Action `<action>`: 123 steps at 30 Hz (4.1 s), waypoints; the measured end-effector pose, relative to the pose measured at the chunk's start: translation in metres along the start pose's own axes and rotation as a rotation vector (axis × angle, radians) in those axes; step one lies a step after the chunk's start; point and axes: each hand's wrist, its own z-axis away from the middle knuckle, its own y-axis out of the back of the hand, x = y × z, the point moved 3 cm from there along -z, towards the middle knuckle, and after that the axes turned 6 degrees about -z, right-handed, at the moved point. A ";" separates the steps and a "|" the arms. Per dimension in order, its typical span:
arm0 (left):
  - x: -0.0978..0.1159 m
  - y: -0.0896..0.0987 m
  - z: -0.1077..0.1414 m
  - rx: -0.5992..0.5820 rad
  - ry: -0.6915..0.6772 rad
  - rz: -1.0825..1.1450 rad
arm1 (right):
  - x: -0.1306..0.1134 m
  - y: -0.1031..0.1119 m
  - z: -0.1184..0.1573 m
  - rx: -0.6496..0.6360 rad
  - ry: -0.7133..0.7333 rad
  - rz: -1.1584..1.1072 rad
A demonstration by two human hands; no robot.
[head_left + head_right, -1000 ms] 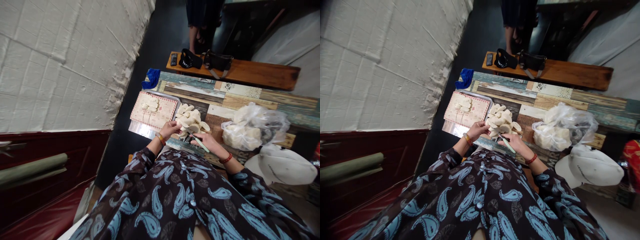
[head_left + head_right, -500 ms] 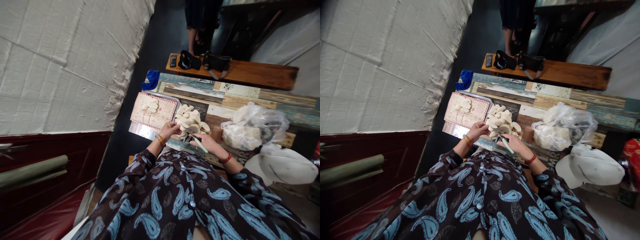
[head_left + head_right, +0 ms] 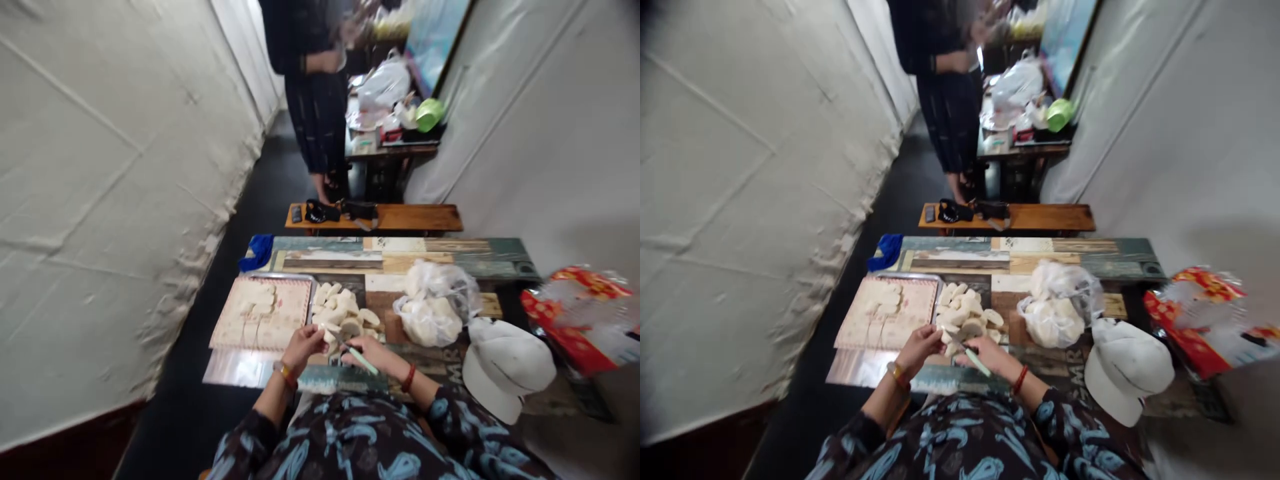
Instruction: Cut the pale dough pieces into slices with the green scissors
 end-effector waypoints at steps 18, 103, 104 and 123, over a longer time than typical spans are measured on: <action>-0.014 0.002 -0.033 -0.025 0.043 -0.108 | 0.030 -0.005 -0.009 0.024 -0.129 -0.194; 0.008 -0.002 -0.111 0.259 -0.312 -0.653 | 0.031 0.044 -0.028 0.414 -0.079 -0.164; 0.011 -0.006 -0.117 0.230 -0.350 -0.749 | 0.032 0.045 -0.025 0.428 -0.069 -0.162; 0.038 -0.024 -0.105 0.180 -0.304 -0.730 | 0.053 0.198 0.058 1.189 -0.250 -0.112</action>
